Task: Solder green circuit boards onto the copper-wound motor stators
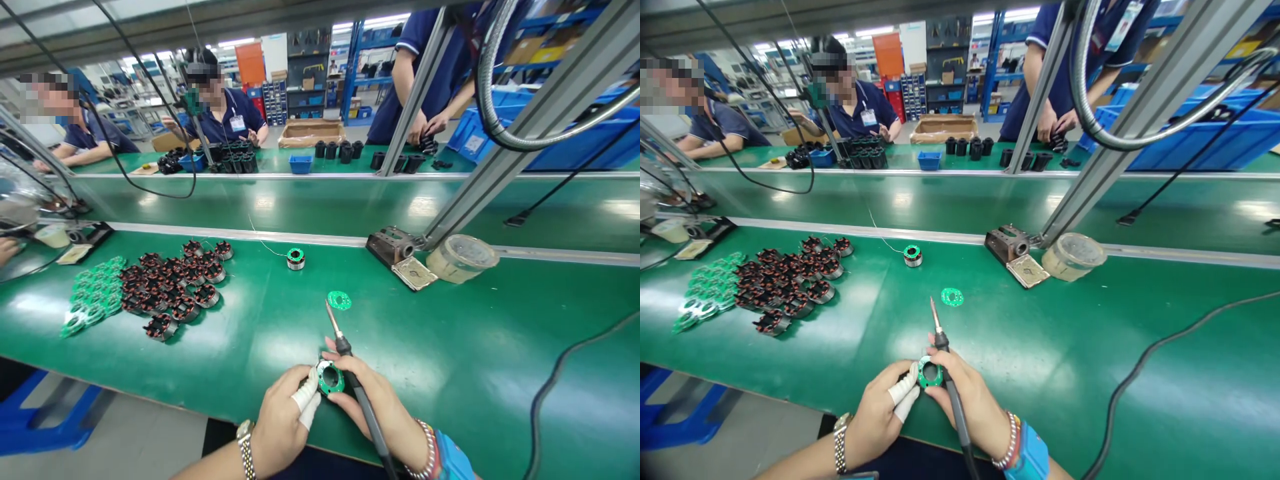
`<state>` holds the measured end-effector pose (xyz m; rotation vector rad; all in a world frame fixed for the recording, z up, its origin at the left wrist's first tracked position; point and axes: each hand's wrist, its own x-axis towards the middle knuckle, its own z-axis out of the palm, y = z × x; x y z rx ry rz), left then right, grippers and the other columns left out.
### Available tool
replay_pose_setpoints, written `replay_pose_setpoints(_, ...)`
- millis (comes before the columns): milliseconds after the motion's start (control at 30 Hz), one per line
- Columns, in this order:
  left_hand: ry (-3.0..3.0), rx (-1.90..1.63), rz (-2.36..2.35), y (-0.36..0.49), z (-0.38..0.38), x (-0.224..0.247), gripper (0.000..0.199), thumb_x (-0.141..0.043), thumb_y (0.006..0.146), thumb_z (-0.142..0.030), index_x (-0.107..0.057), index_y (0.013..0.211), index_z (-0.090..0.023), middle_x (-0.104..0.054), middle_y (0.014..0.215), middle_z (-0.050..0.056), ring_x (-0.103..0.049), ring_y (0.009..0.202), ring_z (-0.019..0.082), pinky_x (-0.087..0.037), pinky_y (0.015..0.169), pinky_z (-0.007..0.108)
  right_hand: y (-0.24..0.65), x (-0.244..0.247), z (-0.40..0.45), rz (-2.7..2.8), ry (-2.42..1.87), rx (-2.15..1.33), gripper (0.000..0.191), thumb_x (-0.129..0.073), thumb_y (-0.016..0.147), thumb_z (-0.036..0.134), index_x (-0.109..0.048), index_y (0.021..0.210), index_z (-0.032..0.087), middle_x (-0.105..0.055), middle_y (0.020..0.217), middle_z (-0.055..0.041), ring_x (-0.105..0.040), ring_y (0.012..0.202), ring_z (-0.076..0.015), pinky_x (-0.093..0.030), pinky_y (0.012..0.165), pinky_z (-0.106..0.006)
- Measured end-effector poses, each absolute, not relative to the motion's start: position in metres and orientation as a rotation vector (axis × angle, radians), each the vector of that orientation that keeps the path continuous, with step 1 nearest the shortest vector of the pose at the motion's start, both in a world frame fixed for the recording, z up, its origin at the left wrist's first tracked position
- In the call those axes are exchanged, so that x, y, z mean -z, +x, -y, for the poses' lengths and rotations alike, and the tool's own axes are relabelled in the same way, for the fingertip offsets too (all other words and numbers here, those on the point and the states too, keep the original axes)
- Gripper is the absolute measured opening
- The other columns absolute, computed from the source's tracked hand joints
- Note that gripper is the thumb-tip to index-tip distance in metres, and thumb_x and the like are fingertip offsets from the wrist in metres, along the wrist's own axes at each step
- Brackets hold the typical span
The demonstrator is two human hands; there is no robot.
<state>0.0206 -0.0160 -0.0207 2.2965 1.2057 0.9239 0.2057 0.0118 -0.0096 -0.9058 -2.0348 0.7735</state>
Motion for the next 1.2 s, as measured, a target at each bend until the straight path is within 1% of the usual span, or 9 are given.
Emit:
replay_pose_setpoints(67,2.208,-0.951,-1.232,0.023,0.02,0.021,0.041,-0.043,0.084,-0.014,-0.042,0.125,-0.017,-0.055,0.121,0.013,-0.052,0.112,0.022,-0.048,0.092,0.036,0.206,0.009,-0.018,2.05,-0.863,-0.812,0.031,-0.05,0.083,0.017,-0.039,0.112,0.023,-0.056,0.12,-0.0143,-0.049,0.117,-0.021,-0.047,0.091,-0.036)
replay_pose_setpoints(133,2.072,-0.957,-1.256,0.024,0.022,0.02,0.042,-0.044,0.083,-0.015,-0.039,0.125,-0.017,-0.05,0.128,0.013,-0.048,0.117,0.023,-0.045,0.096,0.039,0.208,0.007,-0.023,2.065,-0.847,-0.845,0.031,-0.051,0.082,0.017,-0.039,0.11,0.023,-0.058,0.118,-0.013,-0.048,0.118,-0.0207,-0.047,0.091,-0.036)
replay_pose_setpoints(233,1.861,-0.947,-1.301,0.026,0.022,0.02,0.034,-0.045,0.083,-0.017,-0.043,0.117,-0.018,-0.055,0.122,0.012,-0.053,0.112,0.022,-0.046,0.094,0.039,0.21,0.002,-0.021,2.058,-0.949,-0.823,0.035,-0.052,0.08,0.015,-0.039,0.111,0.022,-0.053,0.124,-0.0154,-0.05,0.116,-0.0212,-0.046,0.092,-0.037)
replay_pose_setpoints(333,1.797,-0.969,-1.322,0.023,0.021,0.021,0.037,-0.045,0.084,-0.017,-0.04,0.12,-0.019,-0.062,0.112,0.011,-0.059,0.103,0.02,-0.048,0.091,0.037,0.213,-0.002,-0.01,2.065,-1.065,-0.775,0.038,-0.052,0.078,0.015,-0.038,0.113,0.02,-0.047,0.129,-0.0188,-0.05,0.116,-0.0227,-0.046,0.092,-0.038)
replay_pose_setpoints(433,1.911,-0.97,-1.264,0.016,0.015,0.023,0.036,-0.045,0.084,-0.018,-0.041,0.12,-0.02,-0.067,0.101,0.007,-0.064,0.093,0.018,-0.052,0.083,0.031,0.216,-0.005,-0.001,2.095,-1.082,-0.763,0.038,-0.053,0.078,0.016,-0.039,0.114,0.02,-0.046,0.129,-0.0196,-0.05,0.116,-0.024,-0.046,0.092,-0.039)
replay_pose_setpoints(567,2.253,-0.886,-1.065,0.005,-0.007,0.017,0.022,-0.046,0.086,-0.022,-0.054,0.107,-0.021,-0.07,0.086,0.004,-0.066,0.077,0.016,-0.054,0.07,0.026,0.217,-0.005,-0.001,2.125,-1.054,-0.789,0.041,-0.052,0.078,0.015,-0.038,0.116,0.02,-0.047,0.129,-0.0184,-0.049,0.117,-0.0246,-0.045,0.093,-0.041)
replay_pose_setpoints(900,2.643,-0.656,-0.599,-0.008,-0.051,-0.006,0.026,-0.035,0.09,-0.021,-0.06,0.095,-0.017,-0.069,0.085,0.008,-0.062,0.077,0.015,-0.05,0.071,0.027,0.219,0.0,-0.003,2.131,-0.982,-0.763,0.036,-0.051,0.08,0.015,-0.04,0.115,0.021,-0.051,0.124,-0.0165,-0.05,0.116,-0.0223,-0.046,0.093,-0.039)
replay_pose_setpoints(1067,2.458,-0.573,-0.631,-0.006,-0.056,-0.001,0.024,-0.039,0.088,-0.023,-0.062,0.09,-0.018,-0.068,0.083,0.006,-0.061,0.077,0.014,-0.048,0.072,0.024,0.217,0.003,-0.006,2.109,-0.952,-0.749,0.032,-0.049,0.083,0.016,-0.041,0.113,0.021,-0.056,0.118,-0.0147,-0.051,0.115,-0.021,-0.047,0.092,-0.036)
replay_pose_setpoints(1200,2.188,-0.535,-0.894,0.004,-0.047,0.0,0.019,-0.046,0.085,-0.023,-0.063,0.08,-0.018,-0.067,0.076,0.004,-0.061,0.071,0.014,-0.048,0.069,0.023,0.216,0.002,-0.006,2.103,-0.937,-0.728,0.031,-0.049,0.083,0.017,-0.042,0.113,0.02,-0.057,0.118,-0.0144,-0.052,0.114,-0.0203,-0.047,0.092,-0.034)
